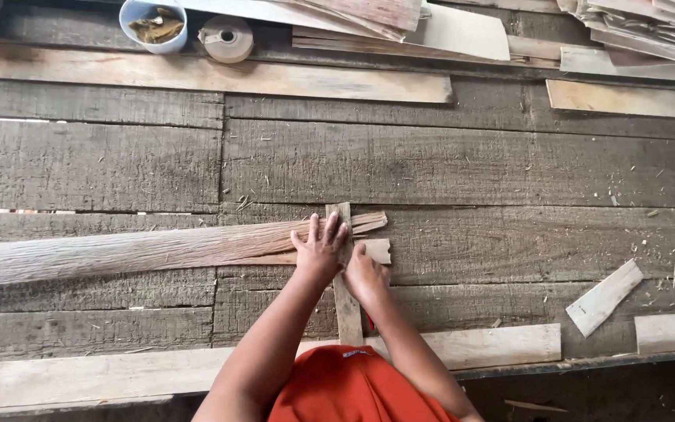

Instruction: The person uses a red utility knife to split a long wooden plank into thinner strips on a wooden workbench. They repeatedly score and pry the wood apart, then move the separated strips aside to continue the process.

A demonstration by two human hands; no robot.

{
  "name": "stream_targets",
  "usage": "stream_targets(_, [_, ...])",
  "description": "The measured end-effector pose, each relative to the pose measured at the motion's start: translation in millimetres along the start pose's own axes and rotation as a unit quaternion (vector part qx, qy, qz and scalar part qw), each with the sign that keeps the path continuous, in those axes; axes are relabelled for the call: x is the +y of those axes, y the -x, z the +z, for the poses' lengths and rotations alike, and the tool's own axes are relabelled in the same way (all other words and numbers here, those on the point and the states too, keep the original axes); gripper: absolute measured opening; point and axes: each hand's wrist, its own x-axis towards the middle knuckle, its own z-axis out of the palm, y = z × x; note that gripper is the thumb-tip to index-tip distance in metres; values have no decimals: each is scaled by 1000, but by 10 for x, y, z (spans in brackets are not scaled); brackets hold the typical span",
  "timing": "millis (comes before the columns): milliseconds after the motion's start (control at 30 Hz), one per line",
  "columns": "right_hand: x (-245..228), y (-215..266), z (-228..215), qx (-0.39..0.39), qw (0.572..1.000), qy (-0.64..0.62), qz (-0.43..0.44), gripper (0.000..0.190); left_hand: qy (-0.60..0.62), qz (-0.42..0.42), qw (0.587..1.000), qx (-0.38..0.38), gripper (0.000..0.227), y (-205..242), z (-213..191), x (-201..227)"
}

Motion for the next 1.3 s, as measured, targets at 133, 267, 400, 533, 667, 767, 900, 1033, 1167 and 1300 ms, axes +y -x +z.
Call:
stream_targets(133, [-81,219,-160,-11,1000,-25,9,33,-4,1,1000,16,90,-46,35,-12])
stream_targets(267, [-22,186,-70,30,997,-66,7,30,-11,6,1000,23,90,18,-24,-31])
stream_targets(400, [80,183,-157,55,995,-80,4,27,-2,16,1000,22,89,-9,0,-21])
stream_targets(533, [204,421,-153,-6,984,-170,44,27,5,17,1000,20,87,-94,72,-82])
stream_targets(667, [192,375,-62,81,977,-199,14,30,35,26,999,26,81,-116,81,-137])
stream_targets(767, [107,428,-147,112,971,-210,11,27,52,25,998,32,82,-72,23,-143])
stream_targets(900, [180,449,-242,130,970,-206,5,26,38,12,998,43,84,49,-77,-58])
stream_targets(1033, [283,186,80,134,984,-113,27,24,21,4,999,44,84,37,-28,6])
stream_targets(1167, [230,-4,120,71,994,-81,9,24,36,-22,999,32,82,-63,-14,30])
stream_targets(1300, [236,-176,231,70,996,-50,-6,22,62,-48,997,21,81,-11,-87,102])
